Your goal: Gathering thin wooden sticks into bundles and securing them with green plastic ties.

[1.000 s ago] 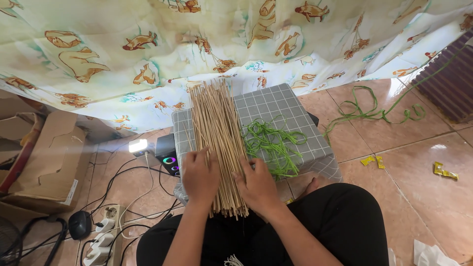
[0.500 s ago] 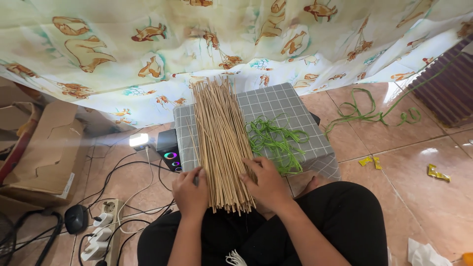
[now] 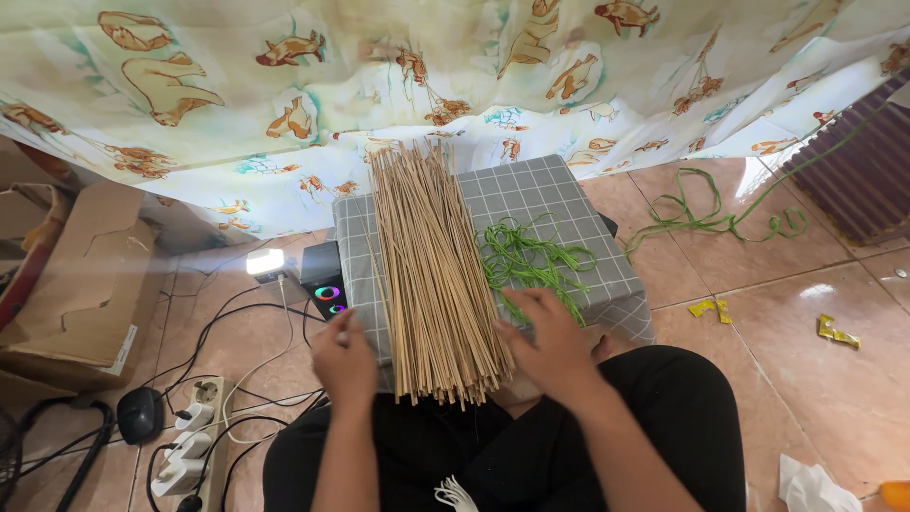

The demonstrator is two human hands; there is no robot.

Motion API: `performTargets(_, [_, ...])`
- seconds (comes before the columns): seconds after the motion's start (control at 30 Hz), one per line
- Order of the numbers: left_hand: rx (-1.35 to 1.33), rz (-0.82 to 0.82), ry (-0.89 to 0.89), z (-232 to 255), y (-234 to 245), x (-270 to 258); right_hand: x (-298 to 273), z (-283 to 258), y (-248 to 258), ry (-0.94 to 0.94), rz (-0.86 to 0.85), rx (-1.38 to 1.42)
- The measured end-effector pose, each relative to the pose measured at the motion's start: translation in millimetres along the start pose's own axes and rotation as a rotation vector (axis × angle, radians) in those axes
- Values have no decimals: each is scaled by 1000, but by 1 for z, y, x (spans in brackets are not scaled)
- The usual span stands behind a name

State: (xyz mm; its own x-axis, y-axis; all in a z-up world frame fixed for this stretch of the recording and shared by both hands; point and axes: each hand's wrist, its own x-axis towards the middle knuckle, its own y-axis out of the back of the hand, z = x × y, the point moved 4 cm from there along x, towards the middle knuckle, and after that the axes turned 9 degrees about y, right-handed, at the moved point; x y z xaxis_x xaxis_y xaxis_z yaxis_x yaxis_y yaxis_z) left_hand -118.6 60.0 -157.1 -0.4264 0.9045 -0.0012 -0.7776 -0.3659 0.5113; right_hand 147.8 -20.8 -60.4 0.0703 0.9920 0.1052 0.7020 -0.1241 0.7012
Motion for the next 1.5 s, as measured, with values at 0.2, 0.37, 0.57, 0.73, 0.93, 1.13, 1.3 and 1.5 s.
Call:
performTargets(0.2, [-681, 114, 461, -65, 21, 64, -27, 12, 66, -136, 72, -30])
performTargets(0.37, [-929, -3, 764, -98, -4, 73, -23, 66, 66, -272, 149, -78])
performTargets(0.57, [-284, -4, 362, -61, -29, 34, -18, 34, 34, -221, -148, -164])
performTargets(0.73, [-68, 76, 131, -13, -7, 3, -19, 41, -2, -118, -163, -129])
performTargets(0.93, [34, -11, 78, -11, -13, -3, -16, 25, -16, -44, -264, -122])
performTargets(1.13, [-55, 12, 204, -29, -15, 3, -18, 46, -9, -63, -181, -125])
performTargets(1.3, [-131, 26, 282, -49, -22, 16, -11, 57, 26, -110, -126, -189])
performTargets(1.5, [-227, 26, 339, -54, -25, 25, -28, 52, 2, -110, -648, -583])
